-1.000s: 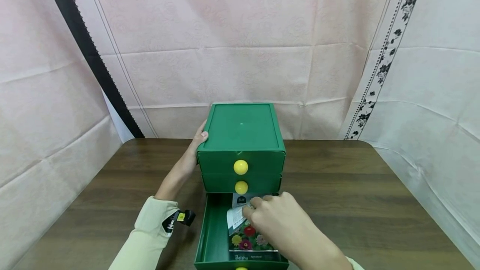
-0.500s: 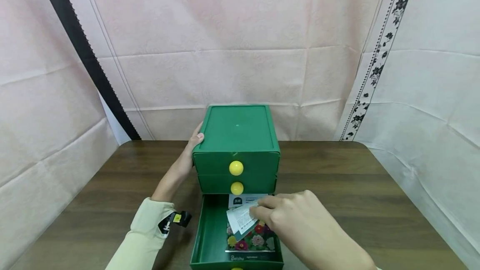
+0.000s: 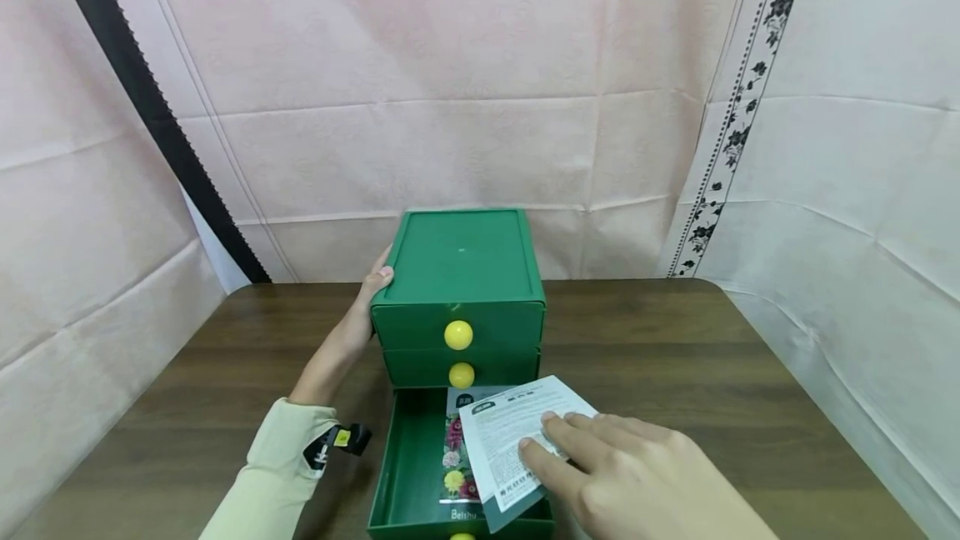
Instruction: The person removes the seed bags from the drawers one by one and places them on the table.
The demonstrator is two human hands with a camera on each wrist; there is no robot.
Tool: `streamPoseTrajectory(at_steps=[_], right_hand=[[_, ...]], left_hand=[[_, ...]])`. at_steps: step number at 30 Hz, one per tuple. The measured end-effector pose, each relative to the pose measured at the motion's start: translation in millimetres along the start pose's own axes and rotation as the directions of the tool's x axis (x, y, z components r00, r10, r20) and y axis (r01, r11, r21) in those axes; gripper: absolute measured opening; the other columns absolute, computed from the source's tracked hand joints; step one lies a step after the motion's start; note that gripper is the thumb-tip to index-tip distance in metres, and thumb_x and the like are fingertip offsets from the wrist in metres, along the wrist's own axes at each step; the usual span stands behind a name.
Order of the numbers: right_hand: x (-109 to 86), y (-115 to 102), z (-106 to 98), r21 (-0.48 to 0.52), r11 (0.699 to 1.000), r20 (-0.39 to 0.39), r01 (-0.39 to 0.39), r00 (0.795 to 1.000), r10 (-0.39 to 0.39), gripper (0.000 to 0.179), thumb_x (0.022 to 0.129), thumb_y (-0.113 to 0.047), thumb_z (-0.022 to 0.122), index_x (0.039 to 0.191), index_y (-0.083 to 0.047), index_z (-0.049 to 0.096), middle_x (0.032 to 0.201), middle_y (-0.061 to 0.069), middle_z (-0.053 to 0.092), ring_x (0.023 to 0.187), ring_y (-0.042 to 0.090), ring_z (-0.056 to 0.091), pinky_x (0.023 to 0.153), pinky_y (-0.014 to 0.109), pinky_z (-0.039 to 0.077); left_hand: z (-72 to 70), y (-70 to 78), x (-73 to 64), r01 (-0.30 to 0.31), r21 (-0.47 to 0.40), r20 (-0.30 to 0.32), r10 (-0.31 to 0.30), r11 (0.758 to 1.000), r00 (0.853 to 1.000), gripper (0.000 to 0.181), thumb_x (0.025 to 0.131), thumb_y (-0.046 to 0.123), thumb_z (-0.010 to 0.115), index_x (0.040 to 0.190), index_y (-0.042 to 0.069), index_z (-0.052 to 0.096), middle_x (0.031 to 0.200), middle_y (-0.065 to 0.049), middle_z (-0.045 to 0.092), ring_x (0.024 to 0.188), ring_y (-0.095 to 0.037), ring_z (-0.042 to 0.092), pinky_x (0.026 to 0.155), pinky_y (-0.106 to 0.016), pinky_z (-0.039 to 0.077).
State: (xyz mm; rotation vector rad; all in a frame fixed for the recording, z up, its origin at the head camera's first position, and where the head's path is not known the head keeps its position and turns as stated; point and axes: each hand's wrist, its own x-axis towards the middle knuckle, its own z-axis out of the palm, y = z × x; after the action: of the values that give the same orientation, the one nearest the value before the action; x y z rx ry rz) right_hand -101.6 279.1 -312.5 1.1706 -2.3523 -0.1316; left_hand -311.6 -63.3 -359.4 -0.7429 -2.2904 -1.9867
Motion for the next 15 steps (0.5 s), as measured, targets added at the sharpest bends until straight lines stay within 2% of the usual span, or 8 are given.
streamPoseTrajectory(at_steps=[2,7,11,13,15], right_hand=[[-9.4,-1.1,-3.0,-0.027,0.999,0.012,-0.033,0.999,0.033,0.077,0.084,-0.085,0.059,0.143,-0.036,0.067,0.132,-0.011,0.071,0.111,0.01,0.071,0.073,0.036,0.062],[-27.7,1.6,-6.3,-0.074,0.992,0.044,-0.103,0.993,0.107,0.083,0.081,-0.088,0.058,0.15,-0.042,0.059,0.137,-0.013,0.068,0.113,0.011,0.071,0.075,0.038,0.062],[-51.4,9.7,13.5,-0.097,0.979,0.113,-0.179,0.975,0.189,0.094,0.078,-0.094,0.054,0.159,-0.047,0.043,0.152,-0.017,0.056,0.126,0.011,0.065,0.082,0.049,0.062],[-70.4,19.0,32.9,-0.119,0.974,0.119,-0.194,0.971,0.207,0.101,0.077,-0.097,0.05,0.162,-0.045,0.038,0.16,-0.017,0.047,0.141,0.011,0.053,0.109,0.045,0.05],[-80.9,24.0,39.9,-0.111,0.969,0.147,-0.221,0.961,0.236,0.105,0.076,-0.098,0.049,0.164,-0.045,0.032,0.164,-0.018,0.039,0.145,0.012,0.047,0.112,0.052,0.047]], left_hand=[[-0.4,-0.2,0.3,-0.01,-0.002,0.004,0.01,1.0,1.0,0.074,0.106,0.046,0.025,0.171,0.021,-0.002,0.175,-0.012,0.001,0.159,-0.038,0.007,0.122,-0.07,0.01],[-2.2,-1.2,-0.6,-0.012,0.0,0.013,0.012,1.0,1.0,0.074,0.106,0.048,0.025,0.171,0.024,-0.002,0.175,-0.011,0.001,0.159,-0.037,0.007,0.122,-0.07,0.01],[-3.2,-2.4,-1.1,-0.01,-0.008,0.011,0.01,1.0,1.0,0.075,0.106,0.049,0.025,0.171,0.024,-0.003,0.175,-0.011,0.001,0.159,-0.037,0.006,0.122,-0.07,0.01],[-3.1,-3.1,-0.4,-0.012,-0.012,0.011,0.012,1.0,1.0,0.075,0.106,0.048,0.025,0.171,0.023,-0.003,0.175,-0.012,0.0,0.159,-0.038,0.005,0.122,-0.07,0.009],[-1.7,-2.7,0.6,-0.008,-0.011,0.015,0.008,1.0,1.0,0.075,0.106,0.048,0.025,0.171,0.022,-0.004,0.175,-0.012,-0.001,0.159,-0.038,0.005,0.122,-0.07,0.009]])
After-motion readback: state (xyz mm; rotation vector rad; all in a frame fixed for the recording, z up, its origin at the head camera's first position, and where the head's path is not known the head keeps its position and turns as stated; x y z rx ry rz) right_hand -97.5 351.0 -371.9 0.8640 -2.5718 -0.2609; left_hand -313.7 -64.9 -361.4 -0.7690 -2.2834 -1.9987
